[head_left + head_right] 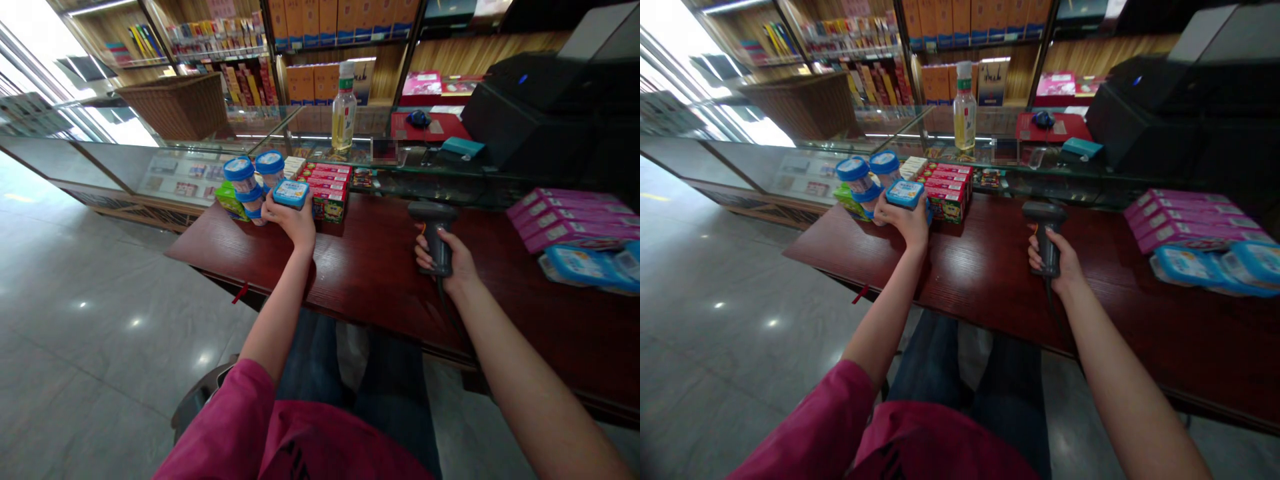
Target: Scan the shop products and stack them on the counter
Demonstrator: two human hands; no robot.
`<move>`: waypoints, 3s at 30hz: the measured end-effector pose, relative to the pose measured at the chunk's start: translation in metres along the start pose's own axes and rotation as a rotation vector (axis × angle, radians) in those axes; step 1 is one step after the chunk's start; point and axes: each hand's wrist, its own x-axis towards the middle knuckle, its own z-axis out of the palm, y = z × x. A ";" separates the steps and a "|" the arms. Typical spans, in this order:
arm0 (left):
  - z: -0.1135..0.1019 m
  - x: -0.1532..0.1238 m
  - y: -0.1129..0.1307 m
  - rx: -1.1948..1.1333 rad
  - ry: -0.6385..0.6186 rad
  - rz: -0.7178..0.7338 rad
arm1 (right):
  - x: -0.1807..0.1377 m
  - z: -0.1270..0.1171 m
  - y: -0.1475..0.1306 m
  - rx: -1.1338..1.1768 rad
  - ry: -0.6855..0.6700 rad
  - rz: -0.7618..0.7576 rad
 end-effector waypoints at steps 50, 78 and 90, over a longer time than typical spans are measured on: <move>0.172 -0.315 0.092 -0.687 -1.408 -0.006 | -0.173 -0.128 -0.020 0.234 0.621 -0.506; 0.082 -0.069 0.007 -0.992 -1.180 -0.845 | 0.013 -0.007 0.002 0.273 -0.074 0.055; 0.089 -0.069 -0.003 -0.828 -1.203 -0.665 | 0.000 0.005 -0.006 0.223 -0.027 0.002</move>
